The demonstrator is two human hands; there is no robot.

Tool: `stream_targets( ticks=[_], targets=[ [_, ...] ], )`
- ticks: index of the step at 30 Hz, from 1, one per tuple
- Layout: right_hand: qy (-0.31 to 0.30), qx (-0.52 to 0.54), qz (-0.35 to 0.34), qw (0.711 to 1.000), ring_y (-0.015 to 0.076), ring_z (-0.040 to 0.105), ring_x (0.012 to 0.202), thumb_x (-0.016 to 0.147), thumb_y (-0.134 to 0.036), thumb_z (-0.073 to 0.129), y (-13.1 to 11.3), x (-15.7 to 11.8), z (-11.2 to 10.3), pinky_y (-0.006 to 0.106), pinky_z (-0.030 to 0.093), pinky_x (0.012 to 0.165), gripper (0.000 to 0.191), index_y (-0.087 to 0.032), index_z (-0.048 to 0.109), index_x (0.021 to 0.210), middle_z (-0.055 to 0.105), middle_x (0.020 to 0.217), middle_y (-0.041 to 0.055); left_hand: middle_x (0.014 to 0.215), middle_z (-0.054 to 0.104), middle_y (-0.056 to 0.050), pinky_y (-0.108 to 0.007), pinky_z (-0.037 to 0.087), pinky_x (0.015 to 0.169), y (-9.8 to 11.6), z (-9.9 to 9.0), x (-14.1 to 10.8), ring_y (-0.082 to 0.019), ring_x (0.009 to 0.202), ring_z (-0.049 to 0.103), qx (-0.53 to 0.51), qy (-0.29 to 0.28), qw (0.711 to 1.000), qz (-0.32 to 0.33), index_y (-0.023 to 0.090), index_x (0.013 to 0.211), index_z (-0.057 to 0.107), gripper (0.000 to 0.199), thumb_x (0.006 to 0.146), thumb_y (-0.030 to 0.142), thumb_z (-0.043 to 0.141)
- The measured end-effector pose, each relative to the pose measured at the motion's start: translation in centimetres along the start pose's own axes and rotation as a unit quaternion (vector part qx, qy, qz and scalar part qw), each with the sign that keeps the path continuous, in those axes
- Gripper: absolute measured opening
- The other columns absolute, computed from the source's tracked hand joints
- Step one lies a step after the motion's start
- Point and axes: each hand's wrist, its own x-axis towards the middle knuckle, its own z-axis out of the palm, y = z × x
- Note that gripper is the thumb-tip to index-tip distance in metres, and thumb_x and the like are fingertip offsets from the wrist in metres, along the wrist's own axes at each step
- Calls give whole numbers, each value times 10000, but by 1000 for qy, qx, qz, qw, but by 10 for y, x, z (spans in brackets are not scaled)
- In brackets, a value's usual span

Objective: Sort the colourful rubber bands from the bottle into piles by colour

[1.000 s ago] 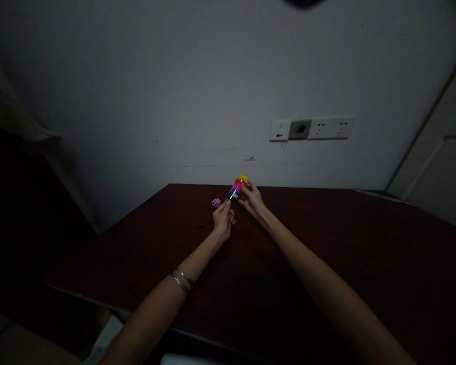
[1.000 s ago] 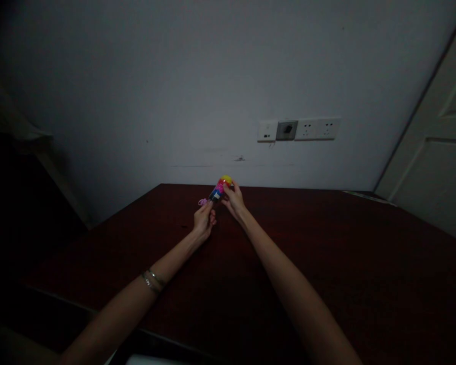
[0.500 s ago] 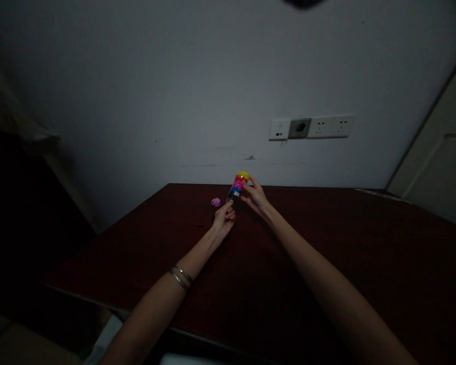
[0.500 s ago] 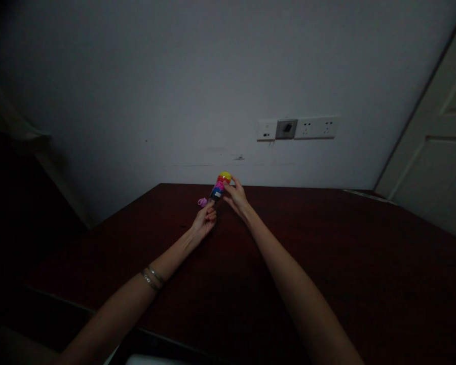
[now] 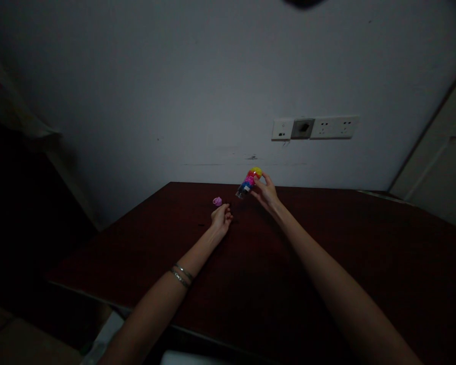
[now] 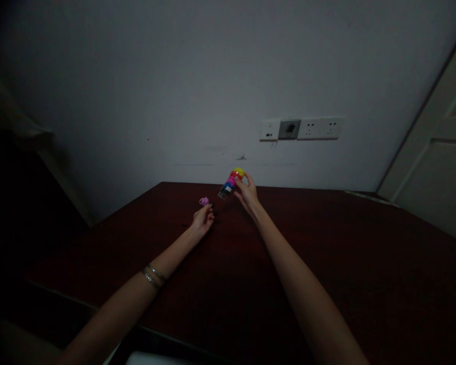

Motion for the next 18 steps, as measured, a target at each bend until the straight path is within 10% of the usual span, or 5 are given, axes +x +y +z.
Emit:
stream_targets(
  ticks=[7,14,18],
  targets=[
    [-102,-137,-79,982,184,601,818,569,-359,718,-20,-10,23,355,489,725,673,-274,399,1156,616,938,34,664,586,-54,-170,420,446,1,-4,8,-77,481,527,-20,-11,999,-35,121,748,514,34,748,113,481],
    [-187,-222,-192,938,204,538,972,665,-312,655,-37,-31,47,400,456,851,624,-299,381,1225,488,1178,55,961,567,-228,-346,539,611,4,-3,9,-280,863,606,-165,-92,971,-148,44,1042,478,423,792,376,399],
    [-345,-262,-126,892,200,538,961,622,-270,694,-36,-37,48,409,451,869,544,-263,493,1128,536,1090,37,912,592,-182,-369,543,606,10,-2,7,-272,837,612,-196,-117,964,-135,68,997,527,410,791,383,364]
  ],
)
